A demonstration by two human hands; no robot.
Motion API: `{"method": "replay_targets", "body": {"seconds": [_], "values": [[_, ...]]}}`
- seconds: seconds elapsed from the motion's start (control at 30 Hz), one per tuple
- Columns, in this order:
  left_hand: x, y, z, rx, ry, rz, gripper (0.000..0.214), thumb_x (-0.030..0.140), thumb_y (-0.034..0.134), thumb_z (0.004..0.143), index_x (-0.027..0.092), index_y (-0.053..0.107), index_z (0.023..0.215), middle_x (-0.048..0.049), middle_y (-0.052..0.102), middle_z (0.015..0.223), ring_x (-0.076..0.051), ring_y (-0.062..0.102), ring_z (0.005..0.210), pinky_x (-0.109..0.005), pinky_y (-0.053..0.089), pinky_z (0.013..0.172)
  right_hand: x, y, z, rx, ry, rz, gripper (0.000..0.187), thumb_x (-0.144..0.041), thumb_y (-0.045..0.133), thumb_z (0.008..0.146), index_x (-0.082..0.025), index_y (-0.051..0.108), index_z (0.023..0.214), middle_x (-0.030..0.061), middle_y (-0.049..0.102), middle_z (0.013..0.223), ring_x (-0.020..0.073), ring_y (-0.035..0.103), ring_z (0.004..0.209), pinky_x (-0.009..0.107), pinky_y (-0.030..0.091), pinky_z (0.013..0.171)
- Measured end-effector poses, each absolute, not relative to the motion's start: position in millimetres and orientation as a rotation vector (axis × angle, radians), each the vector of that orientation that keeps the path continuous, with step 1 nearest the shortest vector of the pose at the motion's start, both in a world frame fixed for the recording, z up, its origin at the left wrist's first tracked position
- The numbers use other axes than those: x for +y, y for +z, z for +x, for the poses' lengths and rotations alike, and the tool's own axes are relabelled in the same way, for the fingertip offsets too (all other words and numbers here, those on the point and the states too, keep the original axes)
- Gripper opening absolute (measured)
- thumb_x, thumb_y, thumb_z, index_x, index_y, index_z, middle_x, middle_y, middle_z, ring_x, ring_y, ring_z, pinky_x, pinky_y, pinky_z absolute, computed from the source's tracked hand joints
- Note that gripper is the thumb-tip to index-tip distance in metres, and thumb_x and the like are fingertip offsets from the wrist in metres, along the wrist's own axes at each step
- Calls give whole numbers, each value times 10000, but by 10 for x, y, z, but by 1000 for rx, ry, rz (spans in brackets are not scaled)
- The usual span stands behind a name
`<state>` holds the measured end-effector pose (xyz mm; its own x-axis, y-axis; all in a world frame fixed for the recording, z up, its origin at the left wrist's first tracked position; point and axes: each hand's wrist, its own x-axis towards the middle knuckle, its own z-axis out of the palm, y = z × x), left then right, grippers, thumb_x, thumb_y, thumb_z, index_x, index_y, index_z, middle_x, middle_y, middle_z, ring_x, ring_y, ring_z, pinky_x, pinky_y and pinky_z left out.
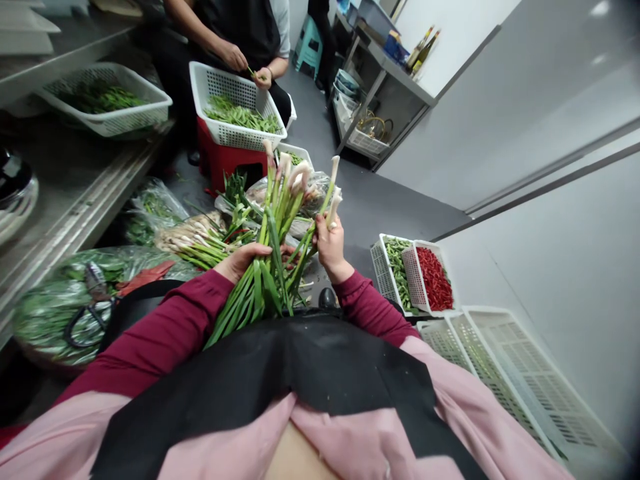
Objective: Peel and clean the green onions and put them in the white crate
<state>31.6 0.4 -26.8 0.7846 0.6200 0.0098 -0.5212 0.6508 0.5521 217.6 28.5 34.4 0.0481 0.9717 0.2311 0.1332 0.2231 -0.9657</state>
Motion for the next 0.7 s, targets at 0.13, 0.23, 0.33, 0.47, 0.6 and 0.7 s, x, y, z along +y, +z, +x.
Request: {"method": "replay_targets", "body": {"seconds": [0.13,0.23,0.33,0.47,0.6,0.7], "values": [[-33,-226,347,179,627,551,363,292,603,630,90,659,926,-165,704,953,-328,663,906,-445,517,827,264,367,2104,-1311,927,-1113,301,-497,507,851,-220,392,865,-57,560,667,34,398,392,185,323,384],[-75,-150,345,188,606,536,368,295,626,603,106,650,918,-158,705,928,-326,670,879,-431,535,789,246,378,2066,-1297,962,-1078,297,-496,502,856,-221,391,866,-51,562,667,41,420,396,189,333,380],[-108,-71,329,195,613,527,412,289,634,590,120,634,966,-142,707,902,-317,676,852,-415,551,750,259,359,2077,-1320,974,-1055,279,-486,497,861,-222,413,892,-48,555,654,51,427,400,196,335,384],[-115,-26,298,256,624,498,405,246,640,581,116,634,965,-125,710,817,-302,686,787,-371,569,666,332,269,2200,-1366,838,-1130,243,-458,482,873,-220,471,921,-55,494,589,72,417,434,207,363,437],[-95,-36,294,395,720,420,354,183,617,608,86,657,946,-117,711,732,-278,691,692,-344,570,575,411,200,2368,-1467,503,-1277,248,-432,462,881,-199,539,921,-20,505,610,116,497,563,244,432,571],[-87,-26,310,542,801,388,335,137,595,609,75,678,928,-107,712,698,-256,686,615,-338,567,530,479,213,2466,-1580,233,-1362,248,-405,450,880,-183,559,902,21,558,690,148,537,659,282,448,665]]}}
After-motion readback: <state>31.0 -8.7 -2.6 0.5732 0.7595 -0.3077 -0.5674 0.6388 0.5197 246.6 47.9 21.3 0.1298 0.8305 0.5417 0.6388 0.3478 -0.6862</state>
